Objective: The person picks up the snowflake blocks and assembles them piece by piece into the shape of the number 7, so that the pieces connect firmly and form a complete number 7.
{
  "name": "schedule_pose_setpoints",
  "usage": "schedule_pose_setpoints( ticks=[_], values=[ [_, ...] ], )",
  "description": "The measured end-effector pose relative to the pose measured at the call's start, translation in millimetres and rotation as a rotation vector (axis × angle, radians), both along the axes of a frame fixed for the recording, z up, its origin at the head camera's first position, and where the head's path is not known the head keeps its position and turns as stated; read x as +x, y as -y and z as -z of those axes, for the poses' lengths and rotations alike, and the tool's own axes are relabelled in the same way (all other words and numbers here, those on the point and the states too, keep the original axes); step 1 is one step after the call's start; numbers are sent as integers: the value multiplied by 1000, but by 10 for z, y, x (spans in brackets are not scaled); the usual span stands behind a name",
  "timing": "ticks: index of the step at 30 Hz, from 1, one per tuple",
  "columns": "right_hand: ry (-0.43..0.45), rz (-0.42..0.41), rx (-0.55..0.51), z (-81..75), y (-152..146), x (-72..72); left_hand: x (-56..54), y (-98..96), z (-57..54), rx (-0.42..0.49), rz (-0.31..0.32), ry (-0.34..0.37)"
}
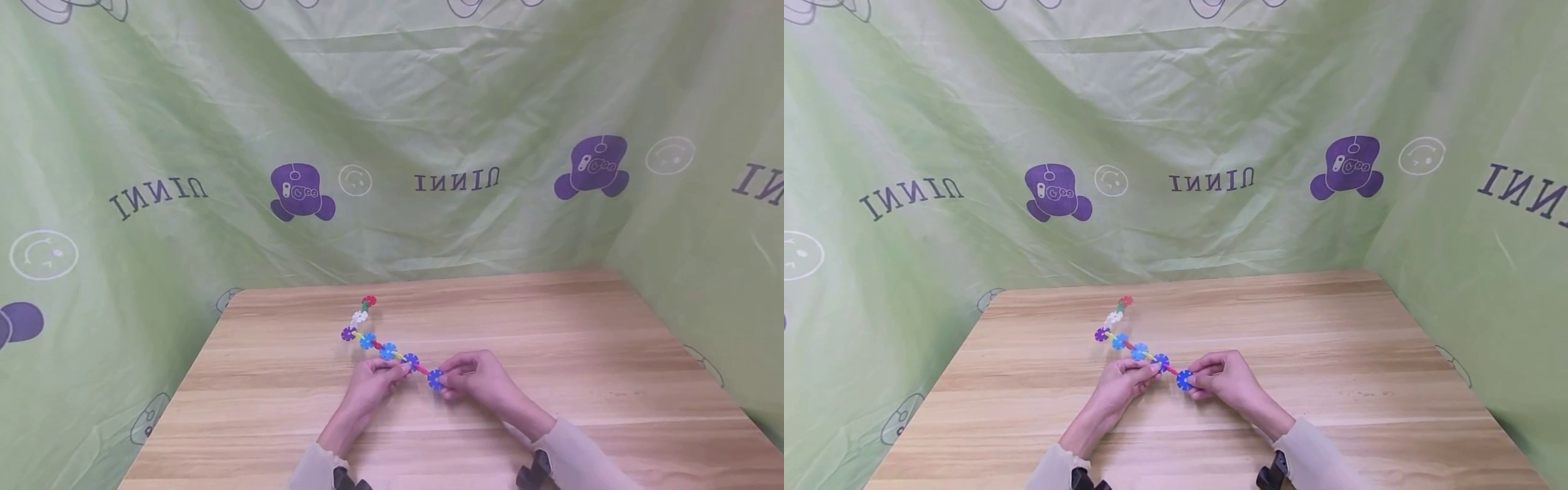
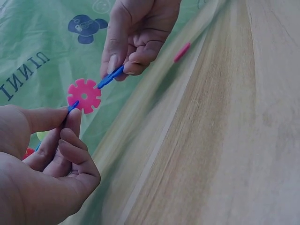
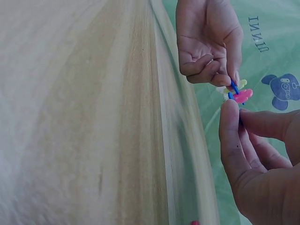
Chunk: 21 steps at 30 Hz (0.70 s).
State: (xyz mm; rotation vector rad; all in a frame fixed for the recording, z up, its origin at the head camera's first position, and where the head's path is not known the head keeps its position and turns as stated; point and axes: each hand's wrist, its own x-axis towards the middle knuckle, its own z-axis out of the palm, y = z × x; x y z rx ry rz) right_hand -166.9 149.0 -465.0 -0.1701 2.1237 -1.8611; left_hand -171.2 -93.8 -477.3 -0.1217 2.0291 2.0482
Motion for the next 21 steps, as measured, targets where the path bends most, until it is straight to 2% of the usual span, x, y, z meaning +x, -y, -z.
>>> schedule_pose_setpoints(
  ticks=[6,13,21],
  values=[
    [-6,6,-10,-4,24,1,11,-26,-5,23,12,-6],
    [-23,6,-1,-5,58,-4,35,-23,-10,7,0,1],
    [-31,19,13,9,108,7,39,-12,30,15,-3,-5]
  ],
)
